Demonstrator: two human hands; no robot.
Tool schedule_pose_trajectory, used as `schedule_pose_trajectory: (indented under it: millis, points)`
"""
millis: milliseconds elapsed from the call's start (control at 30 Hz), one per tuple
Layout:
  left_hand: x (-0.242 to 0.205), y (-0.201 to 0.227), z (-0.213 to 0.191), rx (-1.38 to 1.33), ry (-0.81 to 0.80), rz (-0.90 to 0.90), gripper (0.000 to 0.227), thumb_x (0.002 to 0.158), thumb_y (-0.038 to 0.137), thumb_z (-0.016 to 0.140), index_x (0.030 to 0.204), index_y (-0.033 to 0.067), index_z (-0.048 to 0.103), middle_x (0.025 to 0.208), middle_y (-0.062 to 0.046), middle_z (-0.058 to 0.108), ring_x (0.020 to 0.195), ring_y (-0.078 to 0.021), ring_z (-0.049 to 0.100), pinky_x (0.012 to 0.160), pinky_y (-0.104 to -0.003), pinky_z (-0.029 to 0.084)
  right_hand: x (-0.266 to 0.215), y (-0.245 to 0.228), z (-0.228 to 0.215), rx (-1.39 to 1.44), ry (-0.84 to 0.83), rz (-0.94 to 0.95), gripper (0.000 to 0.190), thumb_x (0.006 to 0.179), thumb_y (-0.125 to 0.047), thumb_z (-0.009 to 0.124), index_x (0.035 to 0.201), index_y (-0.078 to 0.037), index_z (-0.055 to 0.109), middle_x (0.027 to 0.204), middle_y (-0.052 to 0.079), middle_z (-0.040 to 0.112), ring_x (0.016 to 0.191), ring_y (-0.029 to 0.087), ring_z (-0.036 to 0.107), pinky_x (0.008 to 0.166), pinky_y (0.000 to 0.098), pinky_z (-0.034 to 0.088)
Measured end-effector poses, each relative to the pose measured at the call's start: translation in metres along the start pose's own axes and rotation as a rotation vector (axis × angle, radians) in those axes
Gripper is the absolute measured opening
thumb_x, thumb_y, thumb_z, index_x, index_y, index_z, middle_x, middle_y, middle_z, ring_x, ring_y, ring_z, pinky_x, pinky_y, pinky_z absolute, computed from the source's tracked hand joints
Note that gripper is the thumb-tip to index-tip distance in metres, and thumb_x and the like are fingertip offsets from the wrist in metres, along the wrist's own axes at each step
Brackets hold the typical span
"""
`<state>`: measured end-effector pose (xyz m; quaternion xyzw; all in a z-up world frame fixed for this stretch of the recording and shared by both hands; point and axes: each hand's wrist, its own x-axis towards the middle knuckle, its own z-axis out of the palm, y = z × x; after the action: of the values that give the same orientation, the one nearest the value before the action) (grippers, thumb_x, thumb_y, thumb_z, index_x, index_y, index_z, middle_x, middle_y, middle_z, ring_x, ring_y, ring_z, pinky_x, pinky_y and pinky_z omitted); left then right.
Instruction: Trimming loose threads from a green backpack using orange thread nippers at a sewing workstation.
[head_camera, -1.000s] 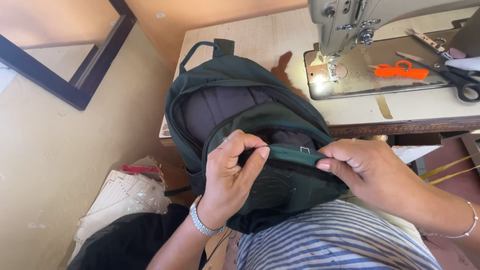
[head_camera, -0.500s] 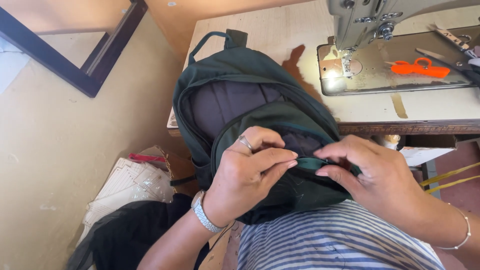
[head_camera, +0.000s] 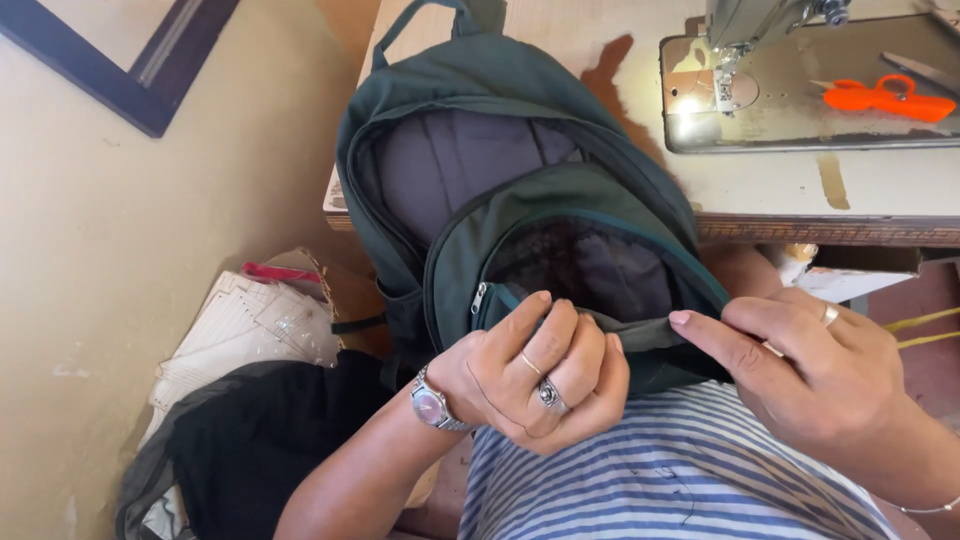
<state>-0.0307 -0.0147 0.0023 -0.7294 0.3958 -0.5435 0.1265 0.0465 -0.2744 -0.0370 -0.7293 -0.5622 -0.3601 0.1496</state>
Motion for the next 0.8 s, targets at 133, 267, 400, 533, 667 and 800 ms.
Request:
schedule_pose_trajectory:
  millis: [133,267,400,533,667,800]
  points:
    - [-0.007,0.012,0.002,-0.020,-0.066,-0.048,0.004,0.100,0.008,0.061,0.103,0.0072,0.064,0.084,-0.014,0.065,0.072,-0.0212,0.064,0.060,-0.029,0.053,-0.005,-0.006,0.004,-0.019,0.036,0.006,0.029,0.101,0.008,0.062,0.121,-0.006,0.078,0.094,0.014,0.057,0.065,0.026,0.054,0.064,0.0407,0.054]
    - [-0.003,0.024,0.011,0.053,-0.140,-0.268,0.009,0.103,0.010,0.060,0.102,0.0048,0.066,0.078,-0.005,0.061,0.068,-0.0174,0.059,0.059,-0.029,0.042,-0.010,-0.004,0.007,0.008,0.065,0.036,0.024,0.099,0.008,0.064,0.114,-0.005,0.078,0.095,0.016,0.059,0.067,0.029,0.056,0.064,0.0433,0.056]
    - [-0.006,0.016,0.004,0.032,0.036,-0.079,0.007,0.099,0.013,0.064,0.097,0.0164,0.070,0.092,-0.001,0.061,0.082,-0.0142,0.058,0.066,-0.027,0.045,0.000,-0.011,-0.009,0.468,-0.059,0.192,0.023,0.088,-0.031,0.065,0.094,-0.010,0.073,0.083,0.008,0.067,0.070,0.022,0.063,0.074,0.0388,0.057]
    - [-0.009,0.015,0.004,0.033,0.073,0.038,0.008,0.097,0.014,0.061,0.100,0.0187,0.068,0.093,0.001,0.062,0.084,-0.0143,0.056,0.071,-0.025,0.047,0.015,-0.004,-0.007,0.535,-0.158,0.416,0.025,0.098,-0.023,0.053,0.092,-0.013,0.074,0.089,-0.001,0.073,0.076,0.012,0.069,0.067,0.0250,0.049]
    - [-0.018,0.025,0.009,0.059,0.189,-0.046,0.009,0.096,0.014,0.058,0.094,0.0202,0.063,0.097,0.007,0.043,0.077,-0.0099,0.048,0.060,-0.025,0.036,0.029,0.001,0.013,0.880,-0.557,0.552,0.036,0.097,-0.035,0.053,0.121,-0.018,0.074,0.102,-0.005,0.081,0.090,0.010,0.077,0.078,0.0283,0.056]
    - [-0.024,0.024,0.004,0.139,0.148,0.016,0.027,0.099,-0.002,0.059,0.101,0.0233,0.066,0.093,0.009,0.040,0.076,-0.0062,0.040,0.060,-0.024,0.032,0.034,-0.004,0.017,0.953,-0.525,0.501,0.025,0.099,-0.029,0.056,0.092,-0.016,0.076,0.076,-0.010,0.075,0.064,0.006,0.066,0.059,0.0252,0.048]
